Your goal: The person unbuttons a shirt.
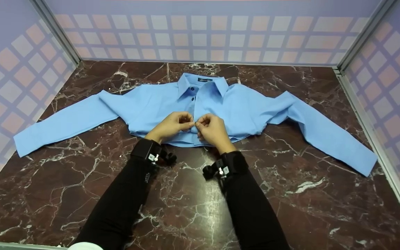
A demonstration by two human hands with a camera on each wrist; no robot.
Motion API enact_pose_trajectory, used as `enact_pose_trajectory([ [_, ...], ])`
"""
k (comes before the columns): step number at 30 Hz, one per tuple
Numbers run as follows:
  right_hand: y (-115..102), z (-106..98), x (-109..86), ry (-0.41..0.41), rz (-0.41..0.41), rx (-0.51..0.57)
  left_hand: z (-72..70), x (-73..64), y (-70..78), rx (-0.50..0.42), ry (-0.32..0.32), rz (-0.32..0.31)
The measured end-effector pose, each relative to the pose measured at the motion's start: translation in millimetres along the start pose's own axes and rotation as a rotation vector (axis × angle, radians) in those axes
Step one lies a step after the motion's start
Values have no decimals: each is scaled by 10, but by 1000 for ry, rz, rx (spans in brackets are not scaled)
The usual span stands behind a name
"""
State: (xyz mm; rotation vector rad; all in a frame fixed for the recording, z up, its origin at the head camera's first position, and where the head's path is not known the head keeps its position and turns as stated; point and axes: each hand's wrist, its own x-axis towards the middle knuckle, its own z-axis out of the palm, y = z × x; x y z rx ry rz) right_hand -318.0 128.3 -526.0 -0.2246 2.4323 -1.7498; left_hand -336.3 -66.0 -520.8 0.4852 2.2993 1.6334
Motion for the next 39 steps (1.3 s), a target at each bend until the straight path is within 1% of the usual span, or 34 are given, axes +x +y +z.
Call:
enact_pose_trajectory([
  [4,13,-11,8,-7,-28,0,11,-1,-16,-30,13,9],
  [6,28,-17,14,-17,-34,15,18,-2,-18,-24,26,4],
  [11,58,-30,26,-33,-23,64,33,-4,-17,8,58,-31],
  [14,59,-36,27,-40,-10,77,39,-5,-11,26,66,-39],
  [19,59,-40,21,-44,23,86,40,3,-4,71,54,-35],
  [22,59,-42,13,-42,34,81,35,10,-15,74,38,-20],
  [28,47,-33,11,-37,11,46,28,7,-34,13,23,8],
  [32,37,-23,14,-29,0,23,30,-4,-26,-40,43,-5],
  [39,39,-40,31,-27,30,85,27,1,-17,-106,95,-38],
])
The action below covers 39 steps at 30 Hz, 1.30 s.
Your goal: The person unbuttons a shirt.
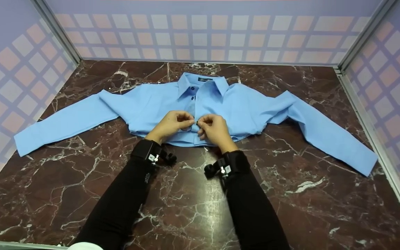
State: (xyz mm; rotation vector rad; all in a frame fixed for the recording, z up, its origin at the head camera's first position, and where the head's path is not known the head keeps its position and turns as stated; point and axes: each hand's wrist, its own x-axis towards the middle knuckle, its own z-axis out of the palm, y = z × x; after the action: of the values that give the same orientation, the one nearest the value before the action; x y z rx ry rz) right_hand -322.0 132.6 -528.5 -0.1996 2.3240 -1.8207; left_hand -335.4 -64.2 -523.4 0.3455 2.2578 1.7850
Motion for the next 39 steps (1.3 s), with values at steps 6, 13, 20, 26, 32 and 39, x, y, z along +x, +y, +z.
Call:
enact_pose_trajectory([
  [6,-28,-23,13,-4,13,40,-13,27,22,-23,8,7],
  [13,-47,-33,26,-12,20,67,-1,14,102,64,24,57],
  [20,-64,-48,-2,-17,12,84,30,1,127,108,18,81],
  [26,-88,-25,-20,9,-26,71,25,-20,117,176,55,119],
  [32,-123,-100,-33,89,-221,-352,21,-4,148,191,86,175],
  [39,-145,-208,-9,265,-374,-406,-57,-17,209,92,222,148],
])
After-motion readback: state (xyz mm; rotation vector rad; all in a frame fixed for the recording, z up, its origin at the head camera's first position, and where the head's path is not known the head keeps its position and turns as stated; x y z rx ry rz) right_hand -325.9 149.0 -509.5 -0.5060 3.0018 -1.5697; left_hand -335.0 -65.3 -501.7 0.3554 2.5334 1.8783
